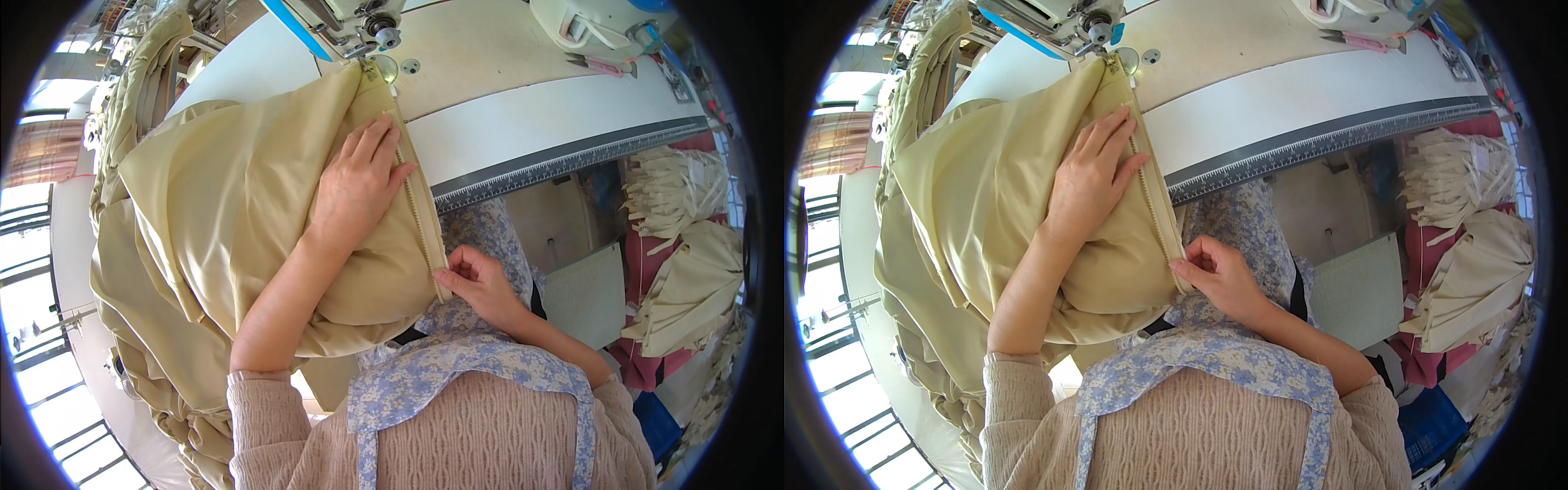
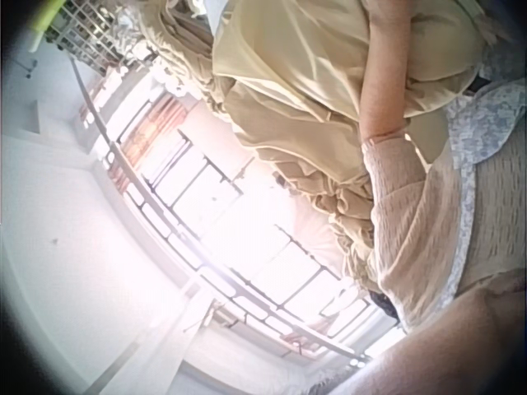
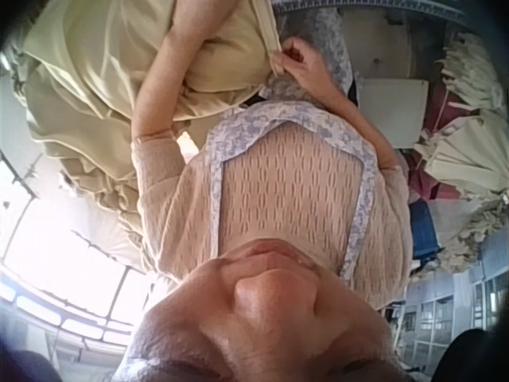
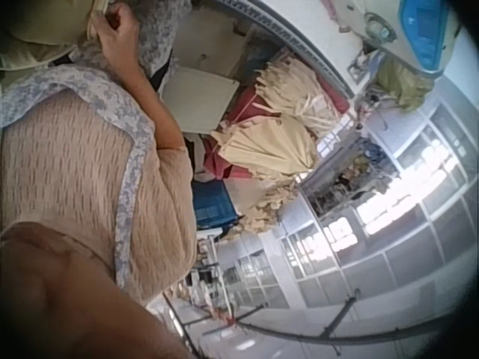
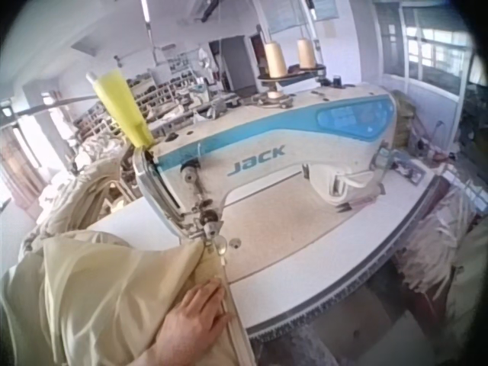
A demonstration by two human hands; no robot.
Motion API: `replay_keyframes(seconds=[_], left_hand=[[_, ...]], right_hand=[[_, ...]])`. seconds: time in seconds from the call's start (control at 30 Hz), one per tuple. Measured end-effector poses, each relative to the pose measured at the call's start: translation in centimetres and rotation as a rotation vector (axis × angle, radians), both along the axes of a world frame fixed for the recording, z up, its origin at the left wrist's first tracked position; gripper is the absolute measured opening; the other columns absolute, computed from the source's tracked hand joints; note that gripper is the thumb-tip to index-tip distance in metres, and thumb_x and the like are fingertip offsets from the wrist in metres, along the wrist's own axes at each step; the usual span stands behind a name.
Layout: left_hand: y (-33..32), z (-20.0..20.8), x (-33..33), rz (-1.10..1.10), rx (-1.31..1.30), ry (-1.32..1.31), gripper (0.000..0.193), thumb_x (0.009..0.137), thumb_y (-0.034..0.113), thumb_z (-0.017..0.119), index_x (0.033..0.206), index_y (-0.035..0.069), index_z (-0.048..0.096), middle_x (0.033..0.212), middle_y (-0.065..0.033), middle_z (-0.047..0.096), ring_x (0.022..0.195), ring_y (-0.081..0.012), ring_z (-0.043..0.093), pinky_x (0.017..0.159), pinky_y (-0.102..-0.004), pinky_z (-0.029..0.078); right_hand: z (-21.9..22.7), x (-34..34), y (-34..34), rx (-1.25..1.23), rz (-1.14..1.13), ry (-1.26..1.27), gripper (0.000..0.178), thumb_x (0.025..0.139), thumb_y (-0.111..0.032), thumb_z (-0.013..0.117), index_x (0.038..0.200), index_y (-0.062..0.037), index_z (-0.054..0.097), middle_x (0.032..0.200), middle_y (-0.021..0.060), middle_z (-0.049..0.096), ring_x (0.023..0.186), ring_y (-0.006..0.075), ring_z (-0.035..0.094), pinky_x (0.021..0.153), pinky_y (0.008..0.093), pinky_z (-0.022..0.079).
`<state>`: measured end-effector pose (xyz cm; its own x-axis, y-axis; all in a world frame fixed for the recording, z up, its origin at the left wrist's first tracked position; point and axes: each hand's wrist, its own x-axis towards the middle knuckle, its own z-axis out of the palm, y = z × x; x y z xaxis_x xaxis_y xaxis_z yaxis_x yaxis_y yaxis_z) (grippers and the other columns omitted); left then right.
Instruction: The person operates an industrial sewing machine to attach a zipper to a beige fabric item. They guide the fabric and zipper under the needle, sew along the zipper tape, and periodically adjust the material to maintain alignment. The person also uses a small tool to assist with zipper placement.
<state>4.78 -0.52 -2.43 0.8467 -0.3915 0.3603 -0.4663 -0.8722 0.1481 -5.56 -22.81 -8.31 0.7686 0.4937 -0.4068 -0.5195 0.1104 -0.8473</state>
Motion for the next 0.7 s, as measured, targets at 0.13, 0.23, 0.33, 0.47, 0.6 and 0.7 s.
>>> replay_keyframes(seconds=[0.13,0.23,0.33,0.47,0.6,0.7], left_hand=[[-0.07,0.07,-0.13,0.025,-0.04,0.026,0.044,0.09,0.02,0.076,0.127,0.0,0.065,0.136,-0.0109,0.062,0.119,-0.032,0.062,0.097,-0.0412,0.054],[-0.06,-0.13,-0.08,0.018,-0.059,0.008,0.044,0.09,0.02,0.076,0.127,0.0,0.064,0.137,-0.0117,0.061,0.12,-0.0327,0.061,0.097,-0.0415,0.054],[-0.14,0.03,-0.19,0.023,-0.052,0.01,0.045,0.089,0.021,0.076,0.127,-0.001,0.064,0.137,-0.0126,0.061,0.121,-0.0328,0.061,0.098,-0.0414,0.055],[0.0,-0.25,-0.22,0.036,-0.03,-0.002,0.046,0.089,0.023,0.076,0.126,-0.002,0.063,0.137,-0.013,0.06,0.123,-0.0318,0.06,0.099,-0.0407,0.055],[0.03,-0.57,-0.25,0.049,-0.012,0.011,0.047,0.089,0.024,0.076,0.127,-0.002,0.062,0.138,-0.0128,0.059,0.125,-0.0311,0.059,0.1,-0.04,0.055],[0.03,-0.61,-0.26,0.051,-0.031,0.017,0.048,0.089,0.024,0.075,0.127,-0.002,0.062,0.139,-0.0129,0.058,0.126,-0.0308,0.058,0.1,-0.0396,0.055]], right_hand=[[0.25,0.11,-0.04,-0.02,0.006,-0.007,0.022,0.1,-0.019,0.073,0.095,-0.0035,0.059,0.08,-0.004,0.06,0.071,0.0019,0.052,0.061,0.0211,0.042],[0.4,0.08,-0.01,-0.049,0.0,-0.01,0.02,0.1,-0.018,0.073,0.095,-0.0033,0.059,0.08,-0.0042,0.06,0.071,0.0017,0.052,0.061,0.0205,0.042],[0.31,0.11,-0.05,-0.054,0.008,-0.012,0.019,0.1,-0.016,0.072,0.096,-0.0034,0.06,0.08,-0.0045,0.06,0.071,0.0013,0.052,0.061,0.0199,0.041],[0.19,0.09,0.1,-0.08,0.002,-0.011,0.018,0.099,-0.015,0.072,0.095,-0.0037,0.06,0.079,-0.0052,0.06,0.07,0.0007,0.051,0.06,0.0195,0.04],[0.16,0.1,0.07,-0.1,0.003,-0.01,0.018,0.099,-0.016,0.073,0.094,-0.0042,0.06,0.078,-0.0056,0.059,0.069,0.0006,0.05,0.06,0.0193,0.04],[0.02,0.1,0.07,-0.118,0.006,-0.016,0.019,0.099,-0.017,0.073,0.093,-0.0047,0.06,0.076,-0.0059,0.058,0.068,0.0005,0.05,0.059,0.0192,0.039]])
